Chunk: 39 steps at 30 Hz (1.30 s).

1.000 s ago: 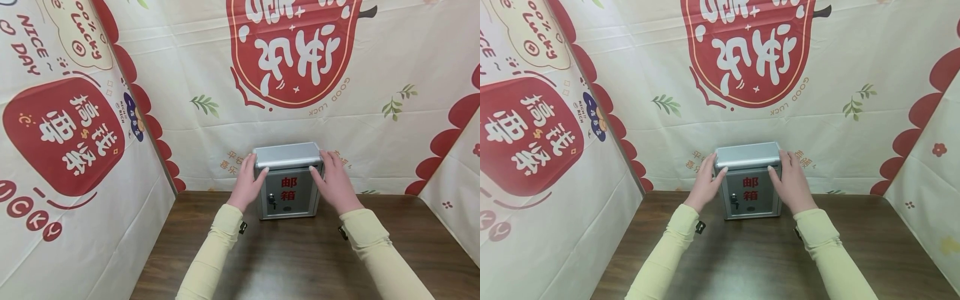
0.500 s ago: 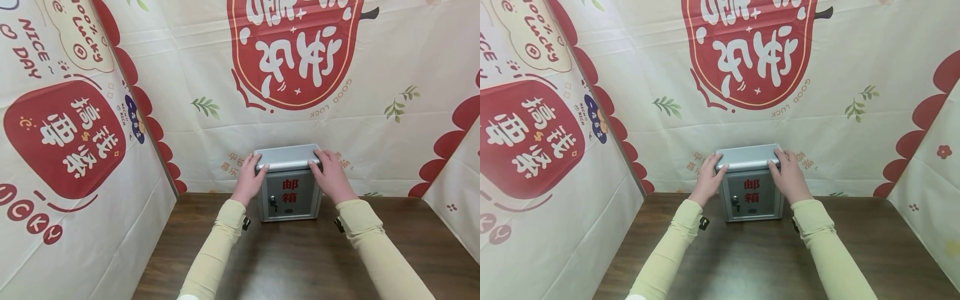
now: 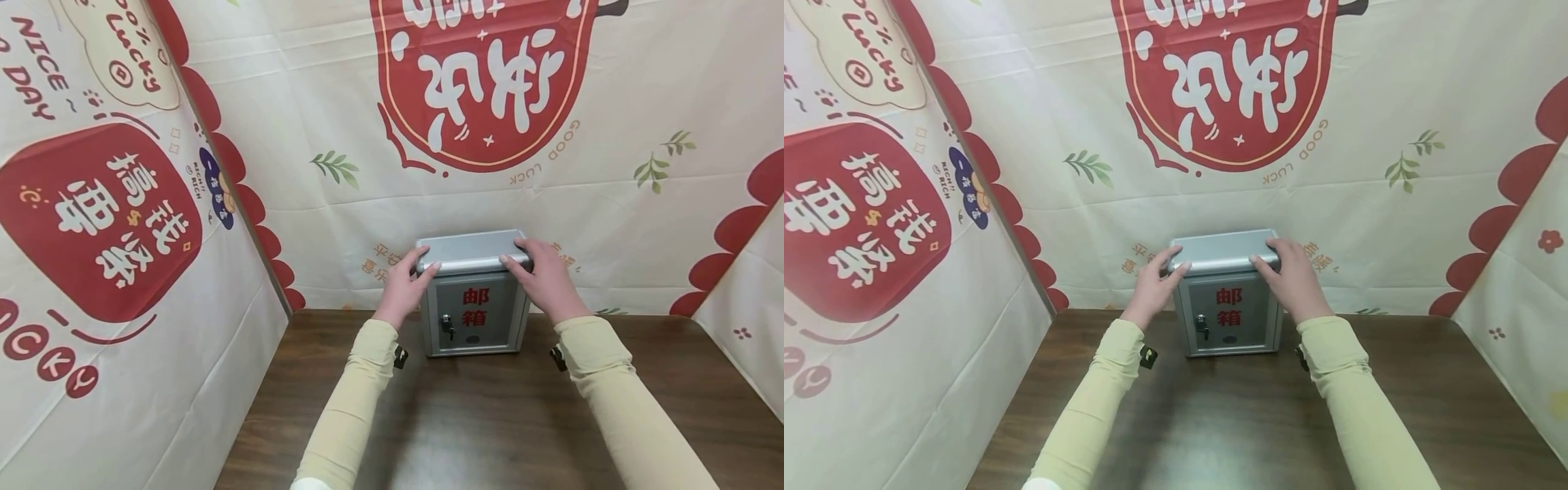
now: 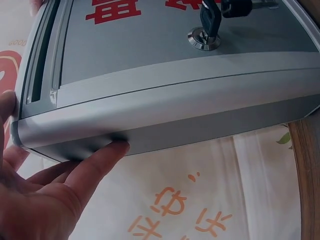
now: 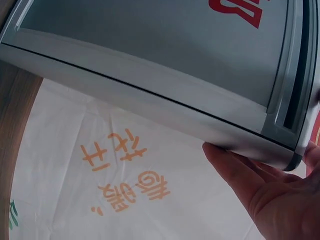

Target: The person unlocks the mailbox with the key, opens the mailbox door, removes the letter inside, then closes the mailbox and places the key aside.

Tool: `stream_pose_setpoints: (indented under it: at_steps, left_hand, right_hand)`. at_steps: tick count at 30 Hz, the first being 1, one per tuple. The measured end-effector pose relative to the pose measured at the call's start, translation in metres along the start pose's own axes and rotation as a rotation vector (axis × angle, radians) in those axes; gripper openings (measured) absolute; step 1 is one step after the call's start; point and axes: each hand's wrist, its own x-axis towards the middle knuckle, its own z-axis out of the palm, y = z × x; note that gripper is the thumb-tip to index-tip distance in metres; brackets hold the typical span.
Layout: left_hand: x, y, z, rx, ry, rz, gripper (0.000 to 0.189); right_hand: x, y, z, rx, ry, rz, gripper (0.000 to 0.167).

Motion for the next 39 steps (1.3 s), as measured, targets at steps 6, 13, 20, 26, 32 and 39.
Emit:
stream_pose_setpoints:
  at_steps: [6, 13, 20, 26, 32, 39]
  left_hand:
    - [-0.003, 0.0, -0.003, -0.036, -0.004, -0.008, 0.052]
    - [-0.009, 0.001, -0.007, -0.027, -0.02, 0.0, 0.053]
    - [-0.021, 0.005, -0.012, -0.024, -0.037, 0.009, 0.053]
    - [-0.032, 0.007, -0.015, -0.029, -0.043, 0.025, 0.054]
    - [-0.043, 0.012, -0.017, -0.02, -0.046, 0.053, 0.052]
    - [-0.06, 0.014, -0.021, -0.023, -0.057, 0.077, 0.052]
  right_hand:
    - [-0.001, -0.001, -0.001, -0.009, -0.015, 0.017, 0.062]
    - [-0.01, -0.005, -0.003, 0.006, 0.002, 0.024, 0.064]
    - [-0.024, -0.015, -0.009, 0.0, 0.009, 0.031, 0.063]
    - [-0.035, -0.022, -0.01, -0.008, 0.009, 0.024, 0.063]
    - [-0.049, -0.027, -0.013, 0.003, 0.007, 0.05, 0.067]
    - [-0.071, -0.038, -0.016, -0.026, 0.038, 0.032, 0.063]
